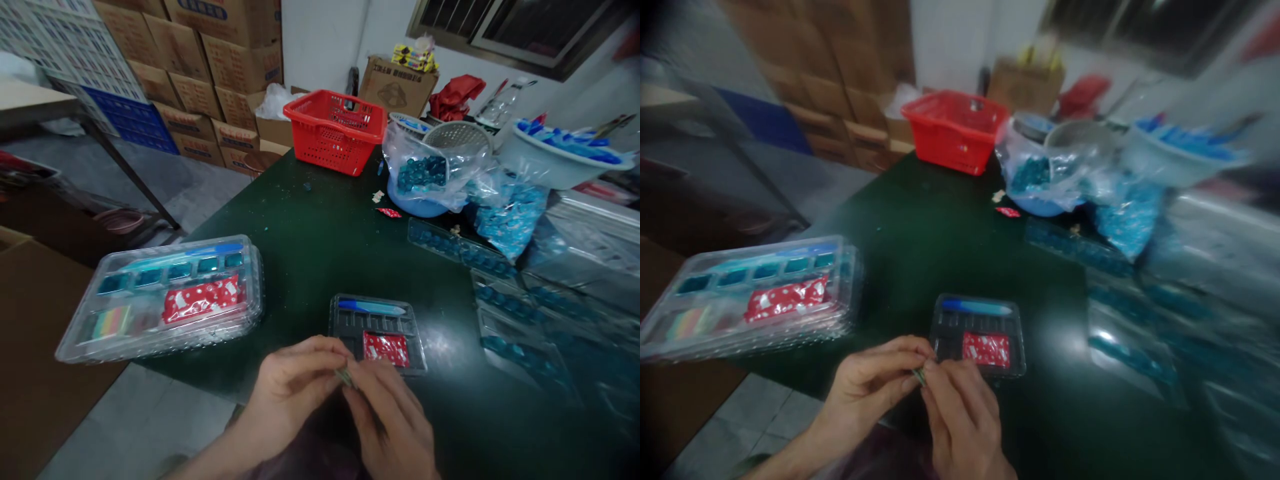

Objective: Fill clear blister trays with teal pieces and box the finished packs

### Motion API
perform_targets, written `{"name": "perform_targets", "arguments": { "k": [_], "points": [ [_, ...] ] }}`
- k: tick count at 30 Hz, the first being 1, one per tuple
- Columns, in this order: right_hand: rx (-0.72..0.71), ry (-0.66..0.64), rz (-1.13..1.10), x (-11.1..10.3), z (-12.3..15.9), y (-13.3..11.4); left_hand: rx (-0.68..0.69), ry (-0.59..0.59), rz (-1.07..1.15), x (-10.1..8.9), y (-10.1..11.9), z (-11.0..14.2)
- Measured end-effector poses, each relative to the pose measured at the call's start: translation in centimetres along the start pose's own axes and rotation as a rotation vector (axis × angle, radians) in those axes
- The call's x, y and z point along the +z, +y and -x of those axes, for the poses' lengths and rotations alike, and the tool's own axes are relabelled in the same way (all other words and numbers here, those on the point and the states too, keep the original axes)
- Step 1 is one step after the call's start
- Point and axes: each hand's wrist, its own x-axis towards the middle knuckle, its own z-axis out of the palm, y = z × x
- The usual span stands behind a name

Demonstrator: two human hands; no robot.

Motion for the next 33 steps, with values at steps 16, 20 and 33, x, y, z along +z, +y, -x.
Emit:
{"name": "perform_targets", "arguments": {
  "k": [16, 20, 33],
  "points": [
    [0.344, -0.125, -0.336, -0.2, -0.5, 0.4, -0.296, 0.195, 0.24, 1.4, -0.9, -0.3],
    [0.567, -0.081, -0.469, -0.1, -1.3, 0.2, -0.272, 0.212, 0.236, 1.6, -0.4, -0.9],
    [0.333, -0.075, -0.355, -0.3, -1.0, 0.5, -0.303, 0.146, 0.28, 1.8, -0.5, -0.9]
  ]
}}
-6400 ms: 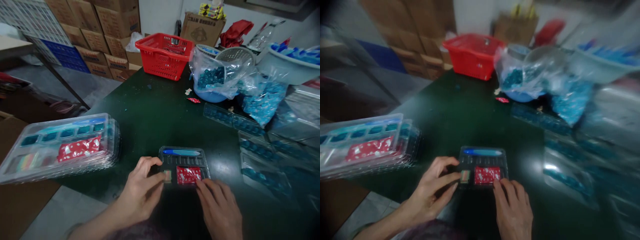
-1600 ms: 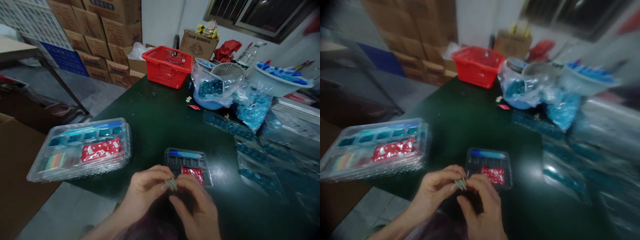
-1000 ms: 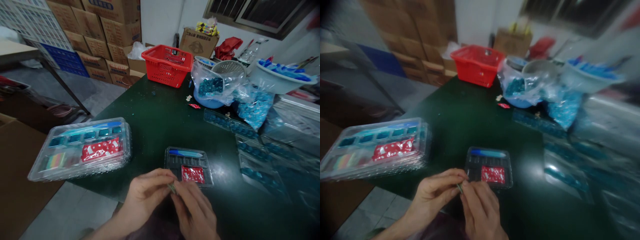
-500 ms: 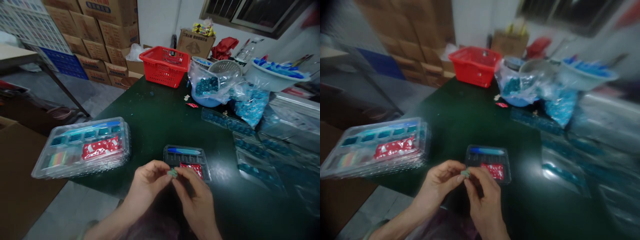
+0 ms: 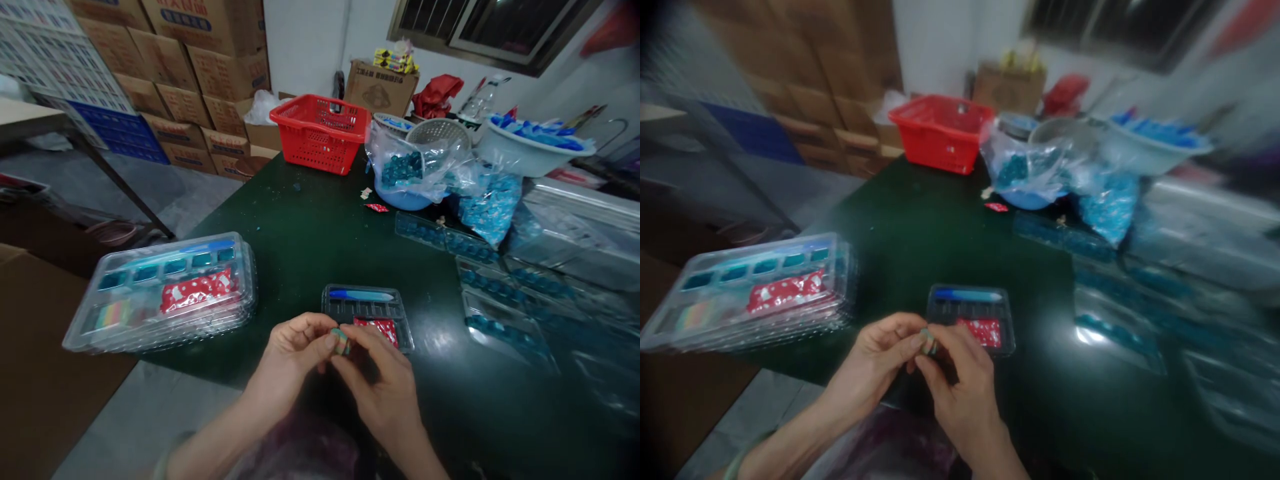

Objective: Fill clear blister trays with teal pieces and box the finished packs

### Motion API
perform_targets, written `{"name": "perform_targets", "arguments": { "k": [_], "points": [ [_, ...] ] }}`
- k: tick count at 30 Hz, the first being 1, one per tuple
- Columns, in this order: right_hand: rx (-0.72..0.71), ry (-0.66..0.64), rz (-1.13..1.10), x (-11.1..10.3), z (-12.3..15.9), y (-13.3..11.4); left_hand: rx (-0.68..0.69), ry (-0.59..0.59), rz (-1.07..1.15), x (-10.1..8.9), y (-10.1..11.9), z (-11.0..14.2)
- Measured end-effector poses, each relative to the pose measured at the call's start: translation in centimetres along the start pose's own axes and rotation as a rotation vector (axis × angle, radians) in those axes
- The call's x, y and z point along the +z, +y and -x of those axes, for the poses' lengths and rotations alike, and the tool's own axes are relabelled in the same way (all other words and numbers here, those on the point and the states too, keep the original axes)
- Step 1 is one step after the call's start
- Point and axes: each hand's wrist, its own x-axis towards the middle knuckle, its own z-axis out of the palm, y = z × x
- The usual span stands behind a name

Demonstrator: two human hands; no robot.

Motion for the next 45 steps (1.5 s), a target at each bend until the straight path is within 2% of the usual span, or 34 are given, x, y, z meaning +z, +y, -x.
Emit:
{"name": "perform_targets", "arguments": {
  "k": [6, 14, 17, 21, 24, 27, 30, 34, 37, 42, 45],
  "points": [
    [0.008, 0.059, 0.027, 0.2, 0.4, -0.1, -0.053, -0.041, -0.023, -0.1, 0.1, 0.3],
    [0.019, 0.074, -0.023, 1.3, 0.7, -0.2, -0.082, 0.001, 0.066, -0.4, 0.2, 0.1],
    [0.077, 0.052, -0.053, 1.4, 0.4, -0.2, -0.052, 0.026, 0.008, -0.4, 0.1, -0.2],
    [0.255, 0.033, -0.217, 1.0, -0.2, 0.1, 0.022, 0.039, -0.124, -0.3, 0.7, -0.8],
    [0.318, 0.05, -0.272, 0.3, -0.5, 0.6, 0.084, 0.013, -0.292, -0.3, 1.7, -1.5],
    [0.289, 0.111, -0.116, -0.7, -0.4, 1.2, 0.167, -0.047, -0.664, -0.5, 2.6, -2.0],
    [0.226, 0.088, 0.012, -1.6, 0.2, 1.9, 0.262, -0.148, -1.023, -0.5, 3.2, -2.5],
    [0.128, 0.057, 0.114, -1.8, 1.3, 2.7, 0.38, -0.253, -1.316, -0.1, 3.5, -3.2],
    [0.068, 0.067, 0.172, -1.7, 1.6, 3.1, 0.413, -0.343, -1.395, 0.2, 3.6, -3.7],
    [0.042, 0.088, 0.176, -1.8, 1.5, 3.3, 0.38, -0.439, -1.413, 0.5, 3.6, -4.3],
    [0.036, 0.079, 0.158, -2.0, 1.5, 3.5, 0.461, -0.46, -1.459, 0.4, 3.0, -4.4]
  ]
}}
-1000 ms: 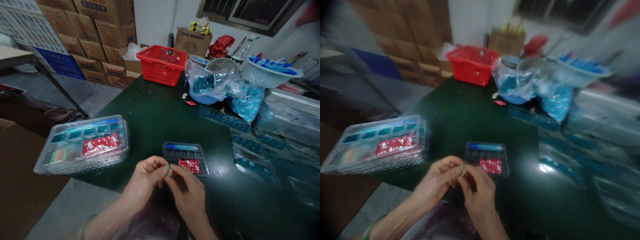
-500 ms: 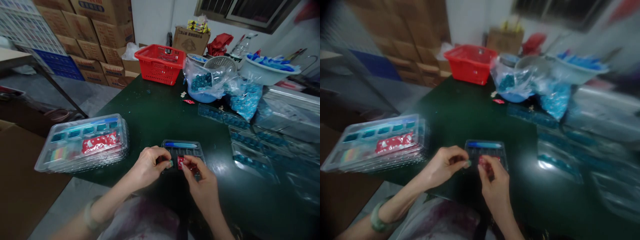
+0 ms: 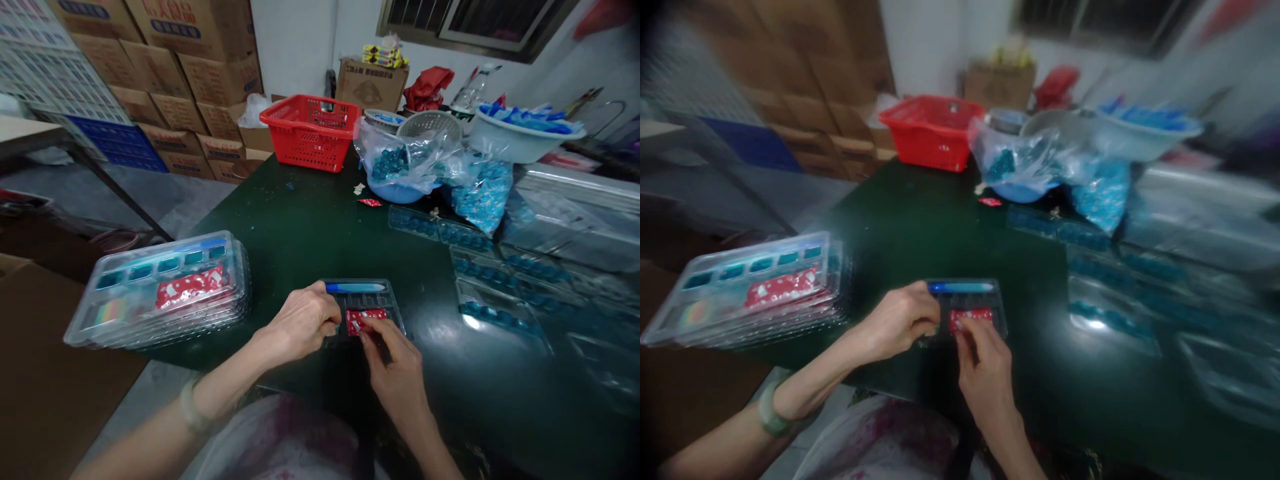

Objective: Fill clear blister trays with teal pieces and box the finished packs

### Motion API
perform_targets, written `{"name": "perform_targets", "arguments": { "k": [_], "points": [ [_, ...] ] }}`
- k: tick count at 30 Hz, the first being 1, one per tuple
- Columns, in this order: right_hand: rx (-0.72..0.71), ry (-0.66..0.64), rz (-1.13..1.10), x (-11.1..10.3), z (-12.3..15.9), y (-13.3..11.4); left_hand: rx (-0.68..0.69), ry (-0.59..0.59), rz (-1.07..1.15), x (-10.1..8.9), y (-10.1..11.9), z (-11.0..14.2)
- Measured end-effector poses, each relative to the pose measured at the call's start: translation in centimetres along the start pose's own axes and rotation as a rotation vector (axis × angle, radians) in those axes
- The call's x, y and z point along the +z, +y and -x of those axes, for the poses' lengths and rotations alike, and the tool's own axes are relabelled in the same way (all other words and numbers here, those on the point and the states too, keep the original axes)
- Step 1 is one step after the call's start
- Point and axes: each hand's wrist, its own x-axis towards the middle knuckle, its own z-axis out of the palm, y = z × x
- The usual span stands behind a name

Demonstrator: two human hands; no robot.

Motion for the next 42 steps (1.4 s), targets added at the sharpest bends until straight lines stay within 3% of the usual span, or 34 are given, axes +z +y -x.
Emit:
{"name": "perform_targets", "arguments": {
  "k": [5, 11, 16, 23, 31, 38, 42],
  "points": [
    [0.005, -0.025, -0.016, -0.1, 0.1, 0.2, -0.045, 0.115, -0.063, 1.3, 0.0, 0.8],
    [0.02, 0.003, -0.077, -0.5, 0.3, 0.1, -0.102, 0.346, -0.001, 1.2, 0.1, 2.9],
    [-0.06, 0.017, -0.012, -0.3, 0.3, -0.1, -0.154, 0.238, -0.112, 1.9, 0.9, 3.6],
    [-0.152, -0.122, 0.346, 1.4, 0.2, -1.2, -0.143, 0.103, -0.348, 2.4, 1.9, 2.9],
    [-0.159, -0.29, 0.593, 2.0, -0.3, -2.0, -0.134, 0.274, -0.102, 2.9, 1.1, 4.1],
    [-0.129, -0.454, 0.676, 1.9, -2.8, -3.3, -0.14, 0.209, -0.113, 3.1, 1.3, 4.7],
    [-0.121, -0.489, 0.539, 0.9, -3.6, -3.1, -0.137, 0.226, -0.136, 3.3, 1.4, 4.8]
  ]
}}
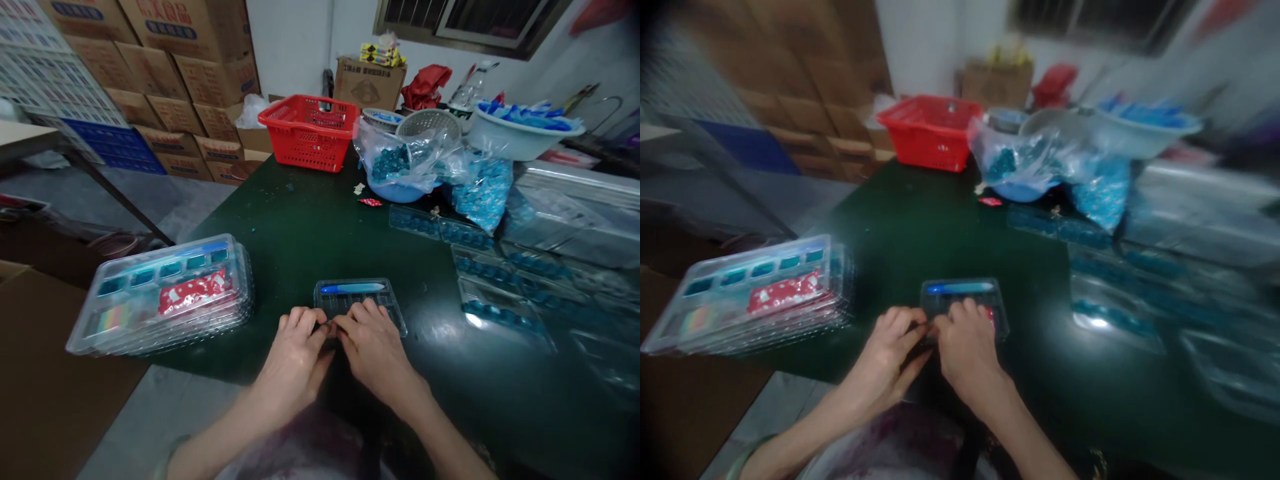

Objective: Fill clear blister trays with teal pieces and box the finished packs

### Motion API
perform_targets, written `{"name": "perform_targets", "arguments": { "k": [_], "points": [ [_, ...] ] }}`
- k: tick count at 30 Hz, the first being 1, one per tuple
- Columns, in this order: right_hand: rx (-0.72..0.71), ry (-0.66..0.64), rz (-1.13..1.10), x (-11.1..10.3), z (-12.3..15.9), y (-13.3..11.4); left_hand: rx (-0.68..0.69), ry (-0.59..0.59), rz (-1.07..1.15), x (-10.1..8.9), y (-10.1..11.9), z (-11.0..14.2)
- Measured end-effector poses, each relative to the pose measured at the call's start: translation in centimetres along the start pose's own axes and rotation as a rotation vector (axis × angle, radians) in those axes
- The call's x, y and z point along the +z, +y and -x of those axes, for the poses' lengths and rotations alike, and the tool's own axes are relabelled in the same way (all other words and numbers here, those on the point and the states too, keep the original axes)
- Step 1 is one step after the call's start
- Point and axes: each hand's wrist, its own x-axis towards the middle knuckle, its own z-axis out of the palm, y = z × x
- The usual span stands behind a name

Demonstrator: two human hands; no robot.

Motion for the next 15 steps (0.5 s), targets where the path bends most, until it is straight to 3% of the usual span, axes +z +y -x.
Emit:
{"name": "perform_targets", "arguments": {
  "k": [5, 9, 15],
  "points": [
    [0.004, 0.153, -0.182, 0.1, 1.7, 1.2, -0.024, 0.033, 0.018, 0.3, -0.2, 0.1],
    [0.008, 0.135, -0.088, 1.2, 2.1, 0.7, -0.011, 0.048, -0.09, 0.5, -0.4, 0.0],
    [0.047, 0.135, 0.054, 3.1, 0.7, -0.9, 0.069, 0.22, -0.122, 1.7, -1.7, -0.4]
  ]
}}
